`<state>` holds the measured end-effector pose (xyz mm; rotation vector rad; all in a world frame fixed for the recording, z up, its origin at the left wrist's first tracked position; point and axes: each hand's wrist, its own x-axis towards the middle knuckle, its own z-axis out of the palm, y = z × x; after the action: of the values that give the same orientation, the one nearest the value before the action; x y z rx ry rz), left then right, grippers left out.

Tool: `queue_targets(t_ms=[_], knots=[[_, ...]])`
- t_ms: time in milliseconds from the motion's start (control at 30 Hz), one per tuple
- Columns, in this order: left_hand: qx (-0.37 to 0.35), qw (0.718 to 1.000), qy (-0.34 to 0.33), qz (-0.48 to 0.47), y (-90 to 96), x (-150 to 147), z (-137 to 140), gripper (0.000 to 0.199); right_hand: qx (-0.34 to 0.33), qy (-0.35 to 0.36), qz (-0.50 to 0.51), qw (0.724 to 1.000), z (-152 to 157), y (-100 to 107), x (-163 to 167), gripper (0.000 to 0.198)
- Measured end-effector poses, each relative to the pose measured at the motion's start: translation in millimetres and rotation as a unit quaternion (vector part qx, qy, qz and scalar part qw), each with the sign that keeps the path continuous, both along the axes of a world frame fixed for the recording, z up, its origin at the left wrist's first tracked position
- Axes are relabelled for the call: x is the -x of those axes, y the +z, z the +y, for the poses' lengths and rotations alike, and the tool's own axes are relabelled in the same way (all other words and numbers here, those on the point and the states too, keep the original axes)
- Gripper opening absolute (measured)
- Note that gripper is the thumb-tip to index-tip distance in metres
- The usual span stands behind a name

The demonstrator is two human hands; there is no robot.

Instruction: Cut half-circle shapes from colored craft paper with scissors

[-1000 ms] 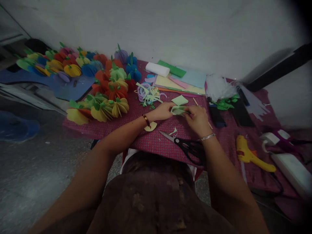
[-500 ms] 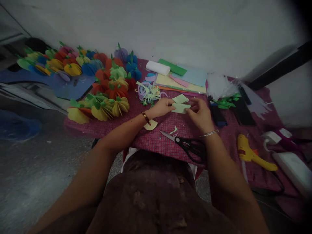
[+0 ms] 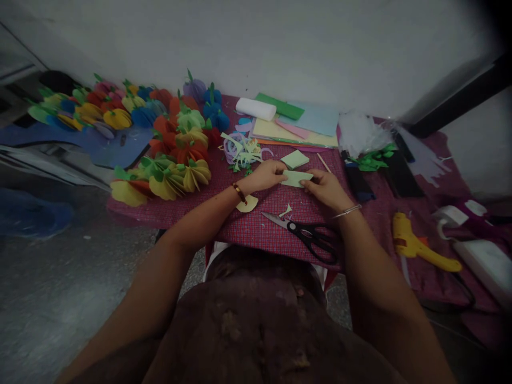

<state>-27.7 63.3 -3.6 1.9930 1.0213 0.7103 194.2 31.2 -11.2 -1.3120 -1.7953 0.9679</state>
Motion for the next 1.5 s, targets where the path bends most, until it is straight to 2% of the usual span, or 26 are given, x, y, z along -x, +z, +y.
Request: queue_targets(t_ms=[233,400,633,700,800,867,1033,1167,1333,1500], knots=[[-0.023,0.998,0.015,0.064,1.1,-1.1,-2.0,0.025,0.017,0.011,0.016,1.0,1.2,0.8,-6.4,0.028],[-0.025,0.998,0.016,0.064,1.4,-0.7,-3.2,0.029,-0.025,-0.012,-0.01,1.0,-0.8,4.2,-9.1,0.027],[-0.03,0.996,0.006,0.081,-0.6,1.2,-0.7,0.029,-0.049,0.003,-0.064,0.997,1.2,-1.3,-11.9,0.016],[-0.03,0.996,0.004,0.082,-0.9,1.7,-0.1,0.029,-0.073,-0.016,-0.052,0.996,0.3,-0.2,-12.8,0.013],[-0.031,0.996,0.006,0.081,-1.8,2.2,0.1,0.028,-0.15,-0.06,-0.028,0.987,-3.6,6.5,-14.2,0.016],[-0.027,0.997,0.005,0.079,-2.7,2.0,0.3,0.026,-0.185,-0.049,-0.032,0.981,-6.6,11.3,-15.1,0.012],[-0.018,0.997,0.004,0.076,-3.3,1.5,0.6,0.024,-0.2,-0.001,-0.065,0.978,-8.4,10.2,-13.7,0.01],[-0.031,0.996,0.006,0.086,-1.5,2.3,0.1,0.022,-0.227,0.002,-0.076,0.971,-7.1,5.5,-7.5,0.011],[-0.037,0.997,-0.001,0.074,-0.5,2.9,-0.9,0.024,-0.229,-0.007,-0.105,0.968,-8.4,8.1,1.7,0.015],[-0.031,0.996,0.0,0.086,1.0,2.0,-1.3,0.025,-0.227,-0.003,-0.119,0.967,-6.9,7.9,8.4,0.006]])
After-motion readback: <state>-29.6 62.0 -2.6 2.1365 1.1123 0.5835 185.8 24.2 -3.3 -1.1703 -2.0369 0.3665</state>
